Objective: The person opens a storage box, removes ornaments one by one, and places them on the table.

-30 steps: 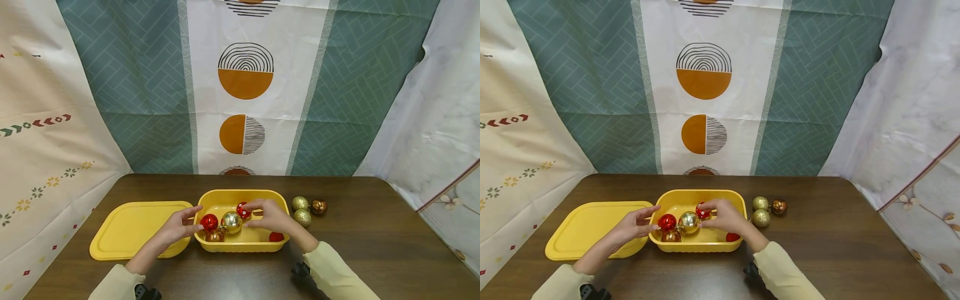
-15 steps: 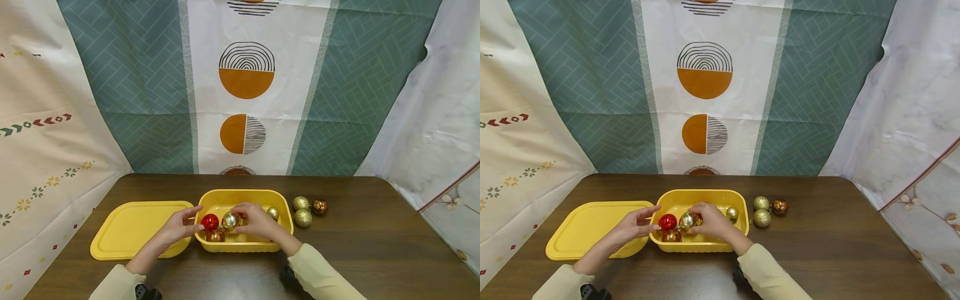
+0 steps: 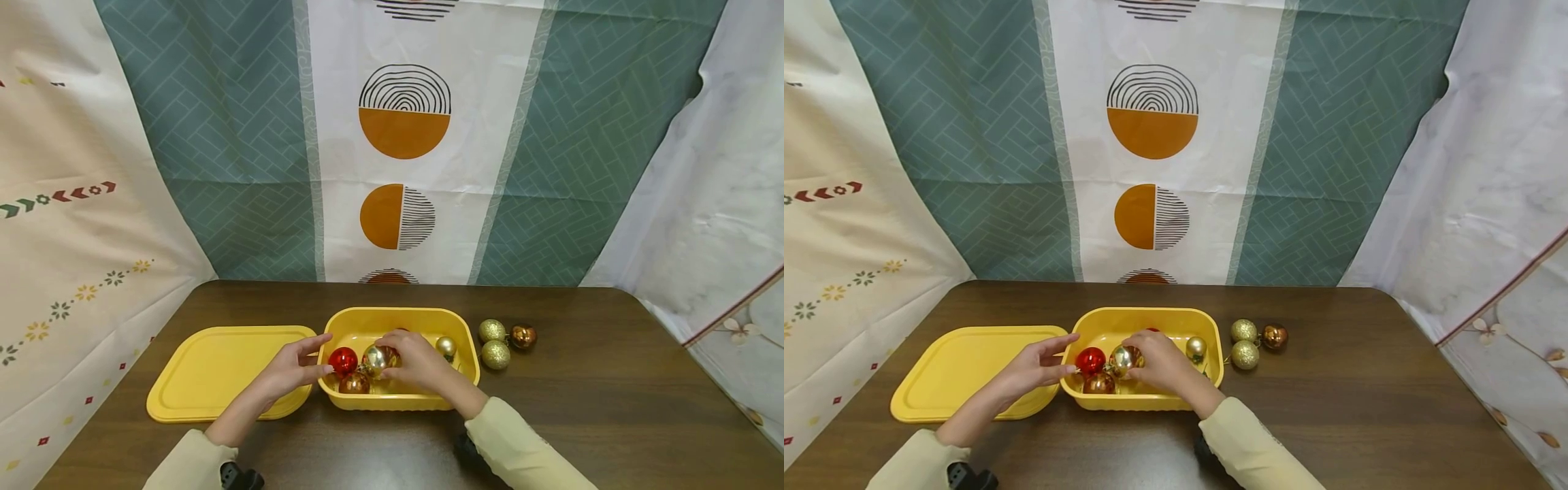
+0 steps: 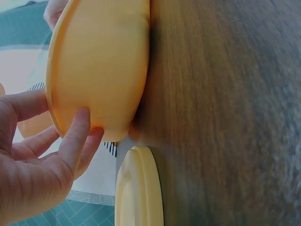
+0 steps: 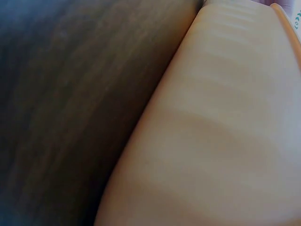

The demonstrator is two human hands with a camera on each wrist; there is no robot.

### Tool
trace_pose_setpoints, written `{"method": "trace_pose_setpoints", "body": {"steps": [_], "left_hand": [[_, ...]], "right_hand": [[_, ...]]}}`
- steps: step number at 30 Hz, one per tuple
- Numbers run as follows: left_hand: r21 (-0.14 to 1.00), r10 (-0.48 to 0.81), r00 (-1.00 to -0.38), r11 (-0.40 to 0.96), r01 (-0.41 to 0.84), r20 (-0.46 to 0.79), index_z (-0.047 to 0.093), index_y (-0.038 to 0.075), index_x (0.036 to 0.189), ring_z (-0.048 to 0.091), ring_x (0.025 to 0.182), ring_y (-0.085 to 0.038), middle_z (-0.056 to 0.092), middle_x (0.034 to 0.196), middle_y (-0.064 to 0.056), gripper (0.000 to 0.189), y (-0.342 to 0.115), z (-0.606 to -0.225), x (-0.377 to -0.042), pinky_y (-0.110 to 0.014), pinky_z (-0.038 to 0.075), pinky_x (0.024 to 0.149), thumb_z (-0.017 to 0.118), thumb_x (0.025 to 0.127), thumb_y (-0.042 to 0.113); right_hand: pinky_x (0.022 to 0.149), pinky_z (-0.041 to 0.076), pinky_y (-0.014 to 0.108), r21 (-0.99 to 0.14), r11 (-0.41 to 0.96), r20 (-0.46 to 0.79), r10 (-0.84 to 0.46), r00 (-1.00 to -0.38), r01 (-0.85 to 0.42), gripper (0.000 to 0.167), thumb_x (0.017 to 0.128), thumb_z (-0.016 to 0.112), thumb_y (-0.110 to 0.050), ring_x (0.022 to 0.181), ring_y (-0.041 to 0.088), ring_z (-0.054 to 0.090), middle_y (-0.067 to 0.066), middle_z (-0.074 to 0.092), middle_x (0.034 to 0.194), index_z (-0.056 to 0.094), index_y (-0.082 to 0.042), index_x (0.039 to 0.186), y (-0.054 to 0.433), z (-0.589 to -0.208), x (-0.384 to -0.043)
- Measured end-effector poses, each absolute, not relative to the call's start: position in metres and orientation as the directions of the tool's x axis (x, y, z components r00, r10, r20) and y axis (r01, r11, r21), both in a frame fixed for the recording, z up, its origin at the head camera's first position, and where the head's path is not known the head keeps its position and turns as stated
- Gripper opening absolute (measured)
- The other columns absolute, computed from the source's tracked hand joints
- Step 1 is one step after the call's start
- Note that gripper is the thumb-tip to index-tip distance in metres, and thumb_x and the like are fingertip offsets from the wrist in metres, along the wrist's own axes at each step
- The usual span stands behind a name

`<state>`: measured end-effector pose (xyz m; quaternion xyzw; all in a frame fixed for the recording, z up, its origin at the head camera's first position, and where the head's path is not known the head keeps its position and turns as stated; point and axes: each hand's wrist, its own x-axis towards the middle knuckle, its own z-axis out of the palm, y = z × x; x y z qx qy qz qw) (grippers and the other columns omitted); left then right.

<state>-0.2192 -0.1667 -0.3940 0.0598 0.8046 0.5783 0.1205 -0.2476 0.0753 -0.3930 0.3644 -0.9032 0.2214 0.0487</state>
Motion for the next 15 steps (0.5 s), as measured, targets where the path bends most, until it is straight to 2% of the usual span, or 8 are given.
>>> {"method": "trace_pose_setpoints", "body": {"steps": [15], "left_hand": [[0.949, 0.236, -0.964, 0.312, -0.047, -0.125, 0.041, 0.003, 0.135, 0.055, 0.106, -0.031, 0.040, 0.136, -0.025, 0.060, -0.1660, -0.3946, -0.2202, -0.039, 0.052, 0.080, 0.066, 0.082, 0.010]], "right_hand": [[0.086, 0.048, 0.032, -0.364, 0.629, 0.269, -0.635, -0.724, -0.687, 0.046, 0.071, 0.078, -0.018, 0.096, 0.020, 0.059, 0.007, 0.063, 0.106, 0.063, -0.003, 0.112, 0.0775, -0.3921, -0.2466]]}}
